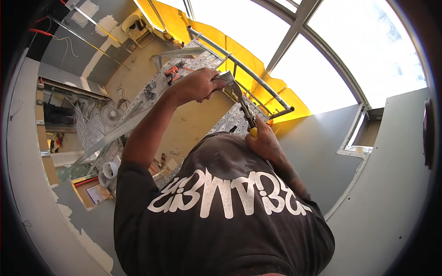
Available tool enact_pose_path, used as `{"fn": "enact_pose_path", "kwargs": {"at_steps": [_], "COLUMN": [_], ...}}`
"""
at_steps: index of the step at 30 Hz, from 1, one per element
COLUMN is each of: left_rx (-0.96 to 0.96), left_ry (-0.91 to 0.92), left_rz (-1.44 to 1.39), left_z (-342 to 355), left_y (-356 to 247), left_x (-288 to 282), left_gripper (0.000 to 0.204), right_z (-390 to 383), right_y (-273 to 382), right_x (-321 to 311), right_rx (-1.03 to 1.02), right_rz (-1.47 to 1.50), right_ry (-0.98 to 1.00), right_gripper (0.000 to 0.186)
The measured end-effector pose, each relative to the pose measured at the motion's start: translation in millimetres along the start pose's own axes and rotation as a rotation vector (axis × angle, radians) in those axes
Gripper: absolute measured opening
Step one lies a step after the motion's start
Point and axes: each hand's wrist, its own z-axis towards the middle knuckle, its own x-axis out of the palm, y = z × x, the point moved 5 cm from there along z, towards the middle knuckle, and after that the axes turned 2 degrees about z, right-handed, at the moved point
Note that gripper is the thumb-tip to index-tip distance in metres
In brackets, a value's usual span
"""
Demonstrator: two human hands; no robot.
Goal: The person measures a metal track on a ceiling with a tape measure, uses snips to cut a metal stud while standing on scaffolding, and marks a metal piece with a pencil and a square.
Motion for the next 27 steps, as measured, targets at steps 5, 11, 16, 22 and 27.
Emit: {"fn": "enact_pose_path", "kwargs": {"at_steps": [5, 11, 16, 22, 27], "left_rx": [-0.044, -0.043, -0.065, -0.057, -0.083], "left_ry": [0.066, 0.115, 0.161, 0.162, 0.172], "left_rz": [-0.122, -0.199, -0.152, -0.137, -0.105], "left_z": [2.4, -1.1, 8.9, 10.3, 12.2], "left_y": [4.0, -1.6, 6.7, 9.7, 11.8], "left_x": [-2.4, -6.7, -5.3, -6.9, -6.8], "left_gripper": [0.031, 0.03, 0.03, 0.031, 0.032], "right_z": [4.0, 11.9, 21.7, 25.3, 27.4], "right_y": [-0.7, -11.7, -15.2, -7.4, -9.4], "right_x": [-0.2, 11.1, 15.9, 11.1, 10.6], "right_rx": [0.081, 0.021, -0.037, 0.039, 0.085], "right_rz": [-0.002, 0.012, 0.06, 0.049, -0.002], "right_ry": [0.065, 0.011, -0.023, 0.119, 0.128], "right_gripper": [0.046, 0.039, 0.029, 0.046, 0.058]}}
